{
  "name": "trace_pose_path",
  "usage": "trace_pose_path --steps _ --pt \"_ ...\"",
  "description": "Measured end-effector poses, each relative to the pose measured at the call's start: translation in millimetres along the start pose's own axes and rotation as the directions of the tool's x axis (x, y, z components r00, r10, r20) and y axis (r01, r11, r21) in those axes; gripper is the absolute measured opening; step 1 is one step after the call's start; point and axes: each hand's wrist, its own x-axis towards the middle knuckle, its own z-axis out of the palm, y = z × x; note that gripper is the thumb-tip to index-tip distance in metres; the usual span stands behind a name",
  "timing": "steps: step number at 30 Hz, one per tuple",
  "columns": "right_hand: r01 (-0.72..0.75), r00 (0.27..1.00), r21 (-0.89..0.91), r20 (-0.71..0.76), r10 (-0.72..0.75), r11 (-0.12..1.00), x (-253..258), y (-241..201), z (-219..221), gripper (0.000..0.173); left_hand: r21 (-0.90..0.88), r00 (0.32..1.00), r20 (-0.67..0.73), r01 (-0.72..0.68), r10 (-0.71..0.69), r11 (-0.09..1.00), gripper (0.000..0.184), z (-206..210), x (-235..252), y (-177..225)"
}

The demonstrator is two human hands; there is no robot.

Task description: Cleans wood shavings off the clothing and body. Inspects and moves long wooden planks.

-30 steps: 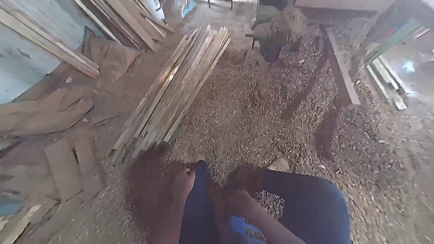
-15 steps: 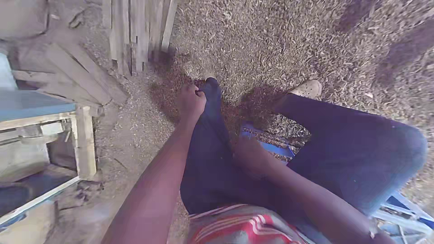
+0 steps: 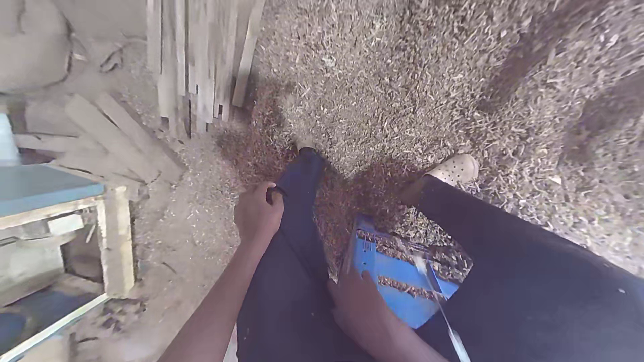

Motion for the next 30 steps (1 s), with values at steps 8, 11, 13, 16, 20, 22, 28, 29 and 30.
trace_pose_path --steps 8,11,13,16,20,22,28,29,30 --pt "0.041 0.993 0.033 0.106 -0.044 0.999 5.3 3.7 -6.9 0.044 0.019 0.999 0.022 0.038 -0.039 0.999 0.035 -5.2 1.7 4.5" --pt "0.048 0.997 0.029 0.067 -0.050 0.998 3.0 3.9 -3.2 0.043 0.023 0.999 0.027 0.036 -0.037 0.999 0.036 -4.2 2.3 4.1" --pt "0.039 0.998 0.021 0.055 -0.040 0.999 -1.7 1.9 -3.9 0.043 0.027 0.999 0.044 0.027 -0.028 0.999 0.038 -2.7 1.0 3.1" --pt "0.043 0.999 -0.011 0.004 -0.043 0.999 -5.3 -1.7 -7.0 0.043 -0.014 0.998 0.060 0.026 -0.025 1.000 0.038 -5.2 1.3 5.5" --pt "0.074 0.994 -0.073 -0.078 -0.080 0.995 -5.2 2.2 1.0 0.047 -0.047 0.999 0.033 0.036 -0.034 0.998 0.038 -4.6 -2.4 3.8" --pt "0.078 0.990 -0.103 -0.113 -0.089 0.992 -6.9 3.3 2.3 0.048 -0.052 0.997 0.050 0.058 -0.055 0.997 0.039 -7.6 -6.7 4.3" --pt "-0.071 0.962 -0.249 -0.273 0.000 0.966 -2.5 4.4 -1.7 0.042 -0.137 0.999 0.019 0.030 -0.028 0.990 0.041 -3.3 -15.6 -12.2" --pt "-0.119 0.953 -0.236 -0.300 0.044 0.964 -3.7 2.6 -5.2 0.042 -0.158 1.000 0.008 0.016 -0.015 0.987 0.041 -1.1 -17.1 -13.7" --pt "-0.157 0.934 -0.238 -0.351 0.066 0.958 -0.7 4.2 -5.3 0.043 -0.163 1.000 -0.009 -0.007 0.005 0.987 0.042 -0.1 -20.5 -14.4"
